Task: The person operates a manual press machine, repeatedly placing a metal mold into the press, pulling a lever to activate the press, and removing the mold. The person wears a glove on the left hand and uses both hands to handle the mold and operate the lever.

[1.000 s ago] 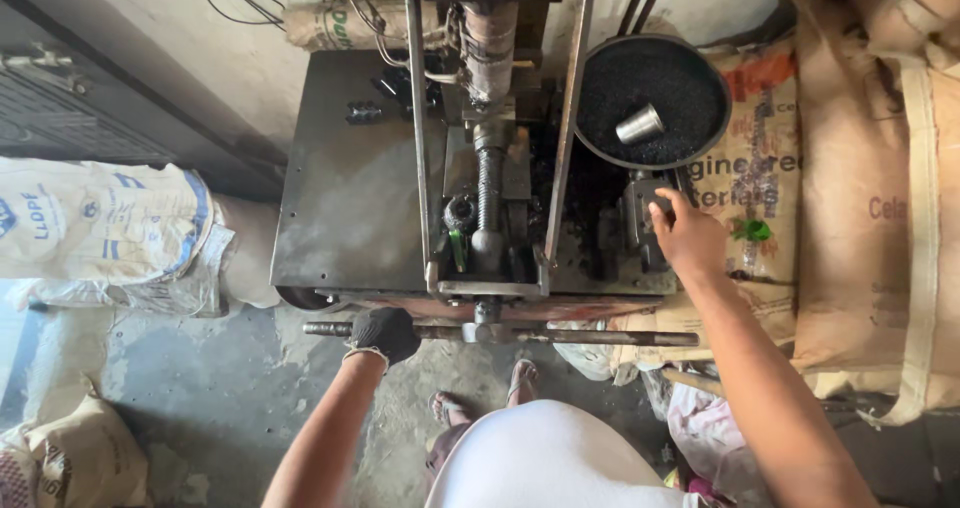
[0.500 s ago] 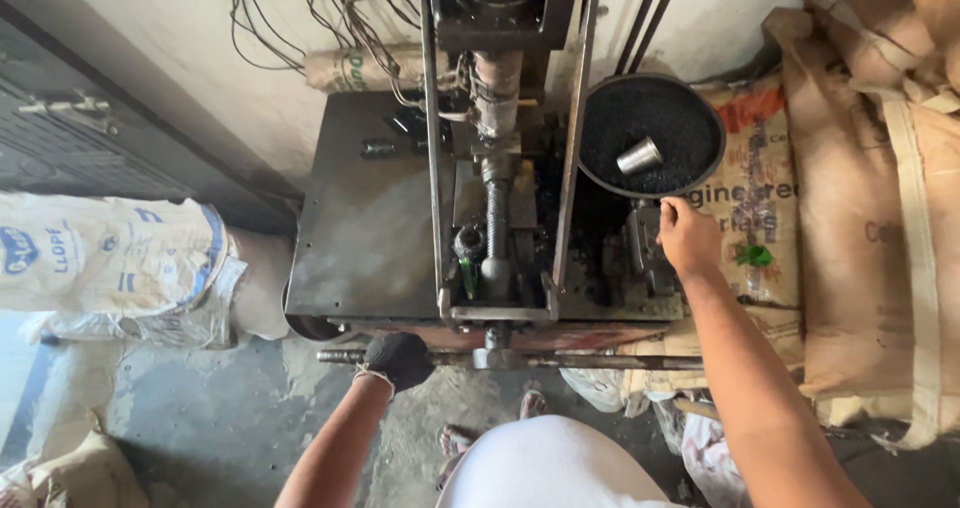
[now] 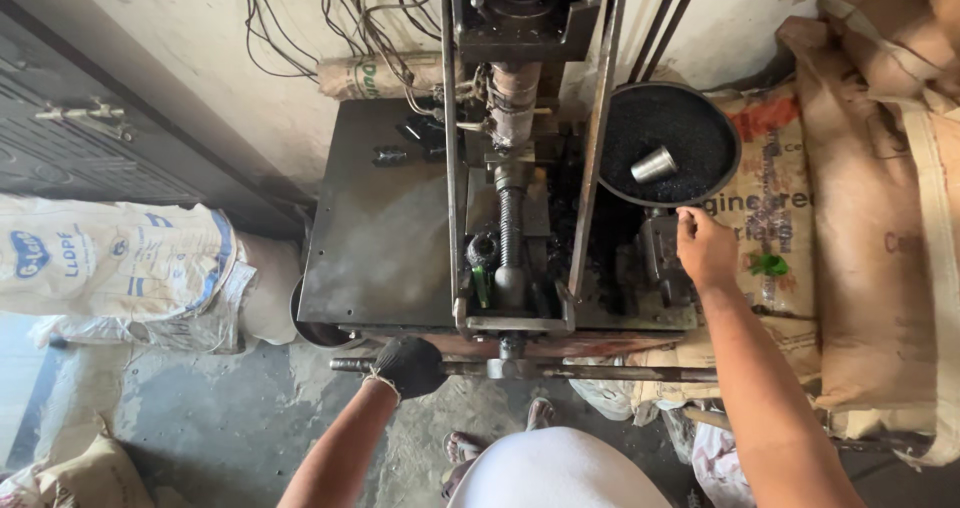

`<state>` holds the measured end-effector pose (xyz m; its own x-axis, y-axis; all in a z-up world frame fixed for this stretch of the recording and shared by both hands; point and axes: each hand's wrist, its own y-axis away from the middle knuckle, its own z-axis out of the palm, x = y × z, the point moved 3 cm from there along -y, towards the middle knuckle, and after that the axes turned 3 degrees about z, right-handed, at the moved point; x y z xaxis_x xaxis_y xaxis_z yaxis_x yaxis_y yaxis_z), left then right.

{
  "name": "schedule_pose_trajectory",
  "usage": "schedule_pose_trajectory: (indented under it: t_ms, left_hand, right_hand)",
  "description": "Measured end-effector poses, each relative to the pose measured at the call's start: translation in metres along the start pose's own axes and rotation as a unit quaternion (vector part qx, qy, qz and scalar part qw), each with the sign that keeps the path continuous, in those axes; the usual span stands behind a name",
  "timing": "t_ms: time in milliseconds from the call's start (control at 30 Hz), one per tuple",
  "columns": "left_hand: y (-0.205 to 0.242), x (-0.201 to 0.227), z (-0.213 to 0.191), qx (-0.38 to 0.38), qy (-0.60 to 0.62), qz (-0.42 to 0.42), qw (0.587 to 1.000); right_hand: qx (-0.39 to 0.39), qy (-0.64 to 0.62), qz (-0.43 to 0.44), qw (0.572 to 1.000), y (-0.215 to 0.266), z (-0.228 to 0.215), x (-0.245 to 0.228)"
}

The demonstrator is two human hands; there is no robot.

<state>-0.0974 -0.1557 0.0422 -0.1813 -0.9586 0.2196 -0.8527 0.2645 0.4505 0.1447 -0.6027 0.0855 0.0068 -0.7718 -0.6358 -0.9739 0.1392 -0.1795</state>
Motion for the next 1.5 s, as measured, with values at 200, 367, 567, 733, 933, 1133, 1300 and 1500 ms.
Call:
schedule_pose_trajectory:
  t_ms: [200, 367, 567, 733, 933, 1133, 1300, 1500]
  left_hand:
    - [0.002, -0.002, 0.001, 0.032, 0.005, 0.000, 0.999]
    - [0.004, 0.000, -0.002, 0.030, -0.019, 0.012, 0.999]
    - [0.005, 0.001, -0.004, 0.033, -0.028, 0.024, 0.999]
    - [0.006, 0.001, -0.006, 0.042, -0.012, 0.025, 0.999]
    - [0.005, -0.001, -0.005, -0.012, -0.023, 0.010, 1.000]
    - [0.005, -0.001, -0.005, 0.027, -0.020, 0.028, 0.999]
    - [0.006, -0.003, -0.001, 0.063, -0.015, 0.048, 0.997]
    - [0.004, -0.003, 0.002, 0.073, -0.014, 0.063, 0.995]
  right_hand:
    - [0.045, 0.036, -0.027, 0.998, 0.000, 0.002, 0.004]
    - [0.043, 0.036, -0.009, 0.998, 0.000, 0.004, 0.008]
    - [0.041, 0.026, -0.005, 0.999, 0.001, 0.001, 0.004]
    - [0.031, 0.023, 0.018, 0.999, 0.003, -0.001, 0.000]
    - [0.051, 0.040, 0.006, 0.998, 0.005, -0.006, -0.008]
    - [0.004, 0.001, 0.050, 0.999, 0.008, -0.011, -0.017]
    - [-0.004, -0.033, 0.024, 0.999, 0.011, -0.013, -0.021]
    - [0.002, -0.094, 0.002, 0.996, 0.012, -0.009, -0.009]
